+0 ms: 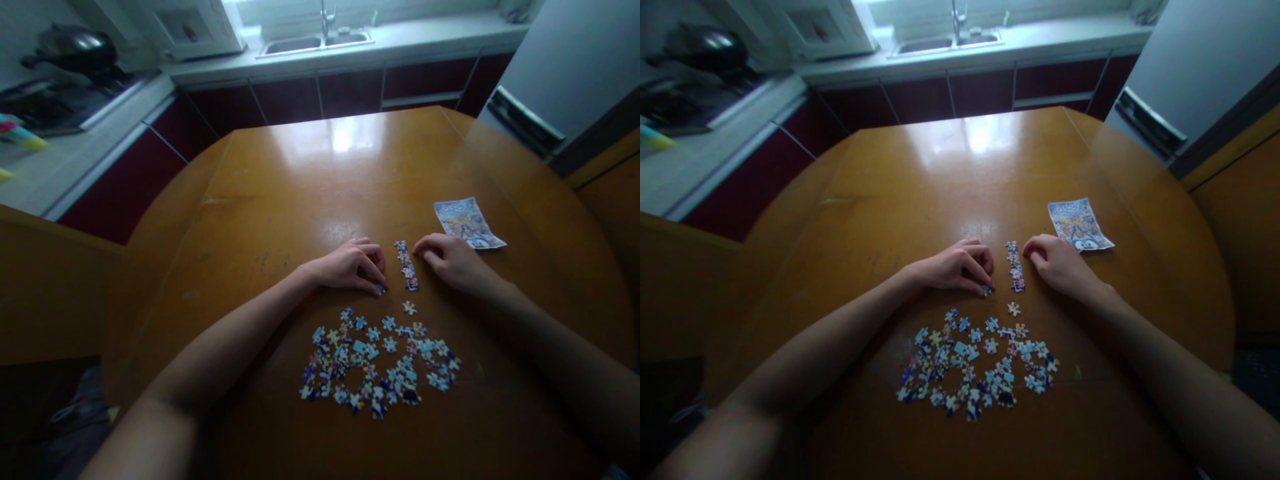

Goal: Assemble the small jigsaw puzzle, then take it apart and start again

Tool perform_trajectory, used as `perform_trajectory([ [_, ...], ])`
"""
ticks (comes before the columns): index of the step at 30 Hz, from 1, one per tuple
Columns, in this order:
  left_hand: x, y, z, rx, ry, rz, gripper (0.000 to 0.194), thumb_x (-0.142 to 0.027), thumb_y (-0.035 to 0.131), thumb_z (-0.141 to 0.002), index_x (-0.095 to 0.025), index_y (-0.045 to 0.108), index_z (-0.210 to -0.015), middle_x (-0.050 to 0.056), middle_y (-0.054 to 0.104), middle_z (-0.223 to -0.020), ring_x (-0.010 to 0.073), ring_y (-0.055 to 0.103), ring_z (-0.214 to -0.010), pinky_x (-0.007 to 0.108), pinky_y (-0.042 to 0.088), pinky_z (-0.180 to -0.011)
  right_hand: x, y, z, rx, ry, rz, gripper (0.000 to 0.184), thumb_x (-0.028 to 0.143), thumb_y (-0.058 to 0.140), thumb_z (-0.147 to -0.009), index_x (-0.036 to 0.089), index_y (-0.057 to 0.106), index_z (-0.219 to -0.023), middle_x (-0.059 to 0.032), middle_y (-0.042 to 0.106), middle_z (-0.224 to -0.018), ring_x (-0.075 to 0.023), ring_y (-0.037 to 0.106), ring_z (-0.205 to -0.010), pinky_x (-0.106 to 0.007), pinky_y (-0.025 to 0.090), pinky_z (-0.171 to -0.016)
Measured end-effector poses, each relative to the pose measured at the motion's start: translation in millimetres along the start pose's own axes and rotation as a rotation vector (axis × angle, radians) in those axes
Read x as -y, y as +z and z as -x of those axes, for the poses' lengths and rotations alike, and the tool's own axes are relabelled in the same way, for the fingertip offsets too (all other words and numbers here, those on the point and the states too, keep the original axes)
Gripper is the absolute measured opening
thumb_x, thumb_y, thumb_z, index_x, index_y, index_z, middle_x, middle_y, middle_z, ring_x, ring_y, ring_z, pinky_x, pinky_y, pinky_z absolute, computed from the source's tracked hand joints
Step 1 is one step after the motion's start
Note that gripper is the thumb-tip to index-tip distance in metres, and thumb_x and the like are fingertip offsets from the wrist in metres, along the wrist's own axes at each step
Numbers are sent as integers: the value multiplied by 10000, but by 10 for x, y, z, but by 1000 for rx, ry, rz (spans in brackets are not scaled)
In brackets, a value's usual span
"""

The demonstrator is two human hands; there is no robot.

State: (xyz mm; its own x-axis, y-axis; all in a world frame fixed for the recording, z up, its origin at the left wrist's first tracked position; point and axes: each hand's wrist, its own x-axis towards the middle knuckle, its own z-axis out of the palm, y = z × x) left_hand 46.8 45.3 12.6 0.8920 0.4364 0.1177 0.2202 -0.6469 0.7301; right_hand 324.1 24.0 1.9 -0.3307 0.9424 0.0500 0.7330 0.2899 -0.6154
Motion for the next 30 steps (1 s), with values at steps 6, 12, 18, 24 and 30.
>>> perform_trajectory([
  [6,43,8,-12,31,-48,-18,296,-326,845,-763,-384,788,-1048,32,663,-987,221,538,-980,357,351,-999,19,-5,2,4,-8,-9,206,156,508,-862,203,708,-854,-63,730,-910,-222,650,-848,-351,498,-793],
  [12,76,25,-17,-23,10,-2,316,-310,827,-790,-354,775,-1099,40,664,-983,204,572,-956,342,409,-952,17,-15,-10,8,-15,-9,218,136,509,-876,197,718,-866,-68,738,-920,-221,657,-864,-344,496,-810],
  [18,114,52,-19,-177,-57,13,292,-318,581,-984,-220,707,-1229,62,652,-935,163,586,-836,298,480,-788,36,-18,-24,2,-26,-10,223,98,518,-870,180,725,-858,-66,738,-901,-206,656,-846,-326,488,-793],
  [24,147,85,-18,-431,-220,66,351,-317,463,-1026,-161,604,-1307,27,646,-861,121,575,-755,252,491,-733,46,-26,-33,3,-35,-11,225,90,528,-869,180,734,-859,-70,743,-907,-205,656,-851,-328,486,-805],
  [30,129,109,-19,-412,-208,31,321,-299,482,-1011,-153,618,-1263,14,629,-821,100,545,-676,219,473,-645,51,-18,-37,-1,-27,-39,220,101,528,-876,177,733,-854,-73,739,-906,-196,650,-843,-321,484,-796],
])
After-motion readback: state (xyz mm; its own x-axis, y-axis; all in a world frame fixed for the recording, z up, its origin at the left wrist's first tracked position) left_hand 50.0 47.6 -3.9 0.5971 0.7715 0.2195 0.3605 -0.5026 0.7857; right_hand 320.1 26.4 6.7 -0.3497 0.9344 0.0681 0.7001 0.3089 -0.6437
